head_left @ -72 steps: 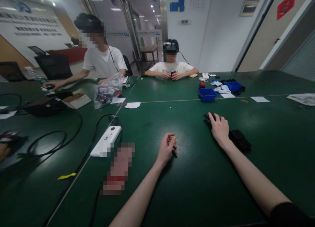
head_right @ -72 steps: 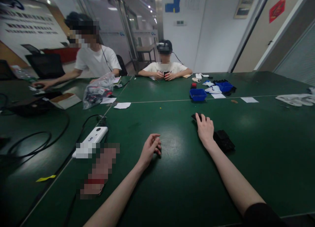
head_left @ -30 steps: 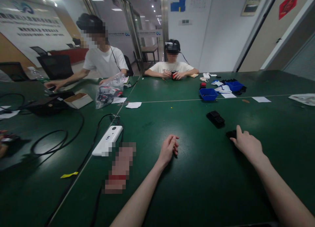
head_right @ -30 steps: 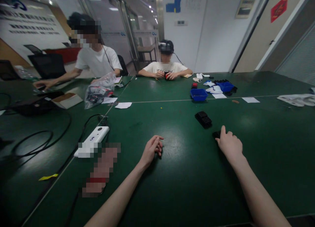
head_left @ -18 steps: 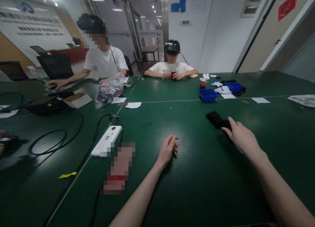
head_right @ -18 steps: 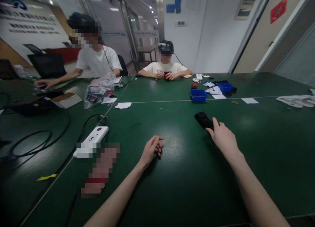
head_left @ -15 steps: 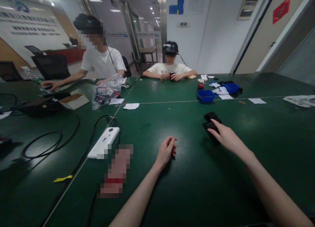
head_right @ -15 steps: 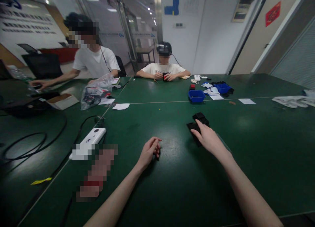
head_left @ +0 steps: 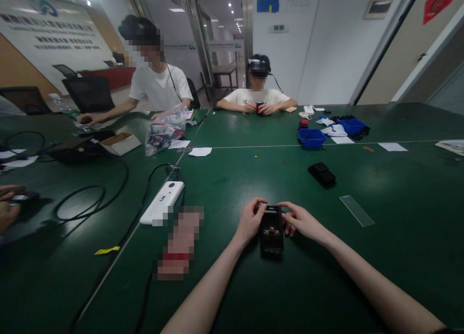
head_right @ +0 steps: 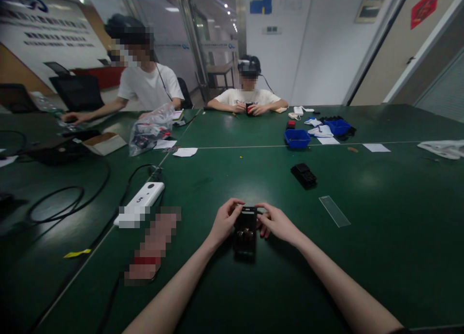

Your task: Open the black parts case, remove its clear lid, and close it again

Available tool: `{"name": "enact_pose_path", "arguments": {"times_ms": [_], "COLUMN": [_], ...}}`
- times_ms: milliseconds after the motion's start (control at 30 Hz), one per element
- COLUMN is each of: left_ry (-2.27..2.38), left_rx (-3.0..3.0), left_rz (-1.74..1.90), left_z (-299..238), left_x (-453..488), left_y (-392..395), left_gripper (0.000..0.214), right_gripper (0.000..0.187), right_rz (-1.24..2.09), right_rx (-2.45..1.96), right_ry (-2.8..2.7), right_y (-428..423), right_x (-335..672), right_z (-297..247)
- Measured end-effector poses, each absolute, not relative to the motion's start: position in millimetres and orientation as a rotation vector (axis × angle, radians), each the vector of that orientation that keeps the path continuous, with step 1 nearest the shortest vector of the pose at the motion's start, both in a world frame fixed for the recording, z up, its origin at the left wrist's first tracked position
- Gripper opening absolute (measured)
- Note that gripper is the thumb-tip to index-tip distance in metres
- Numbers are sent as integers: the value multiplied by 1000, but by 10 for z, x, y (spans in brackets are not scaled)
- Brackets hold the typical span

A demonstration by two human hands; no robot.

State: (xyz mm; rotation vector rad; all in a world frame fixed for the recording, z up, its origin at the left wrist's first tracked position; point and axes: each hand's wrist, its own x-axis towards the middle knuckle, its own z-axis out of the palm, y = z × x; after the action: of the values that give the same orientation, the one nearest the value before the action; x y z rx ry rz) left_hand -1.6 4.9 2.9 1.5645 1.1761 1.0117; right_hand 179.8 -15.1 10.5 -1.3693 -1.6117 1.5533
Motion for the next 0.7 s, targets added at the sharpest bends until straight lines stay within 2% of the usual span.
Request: {"name": "enact_pose_path", "arguments": {"times_ms": [100, 200, 300, 433, 500, 567, 700], "left_ry": [1204, 1228, 1232, 1238, 1246, 1251, 1252], "left_rx": [1589, 1583, 1571, 1563, 1556, 1545, 1526], "left_rz": [1012, 1007, 1001, 996, 1000, 1005, 1002], "left_z": [36, 45, 47, 45, 48, 53, 64], "left_x": [-11, -10, -14, -17, -16, -13, -11], "left_y": [51, 51, 52, 54, 55, 55, 52], "left_gripper": [19, 19, 19, 19, 19, 19, 20], "right_gripper": [35, 28, 30, 32, 41, 45, 36], "right_rz": [1262, 756, 309, -20, -88, 12, 162], "right_rx": [-1493, -1742, -2092, -2438, -2587, -2732, -2760], "right_ry": [-1819, -1977, -1925, -1755, -1715, -1693, -1804], "right_y": [-108, -51, -9, -7, -19, -27, -40], "right_x": [1946, 2179, 2465, 2829, 2954, 3011, 2882], "right_z": [190, 325, 438, 470, 442, 405, 342]}}
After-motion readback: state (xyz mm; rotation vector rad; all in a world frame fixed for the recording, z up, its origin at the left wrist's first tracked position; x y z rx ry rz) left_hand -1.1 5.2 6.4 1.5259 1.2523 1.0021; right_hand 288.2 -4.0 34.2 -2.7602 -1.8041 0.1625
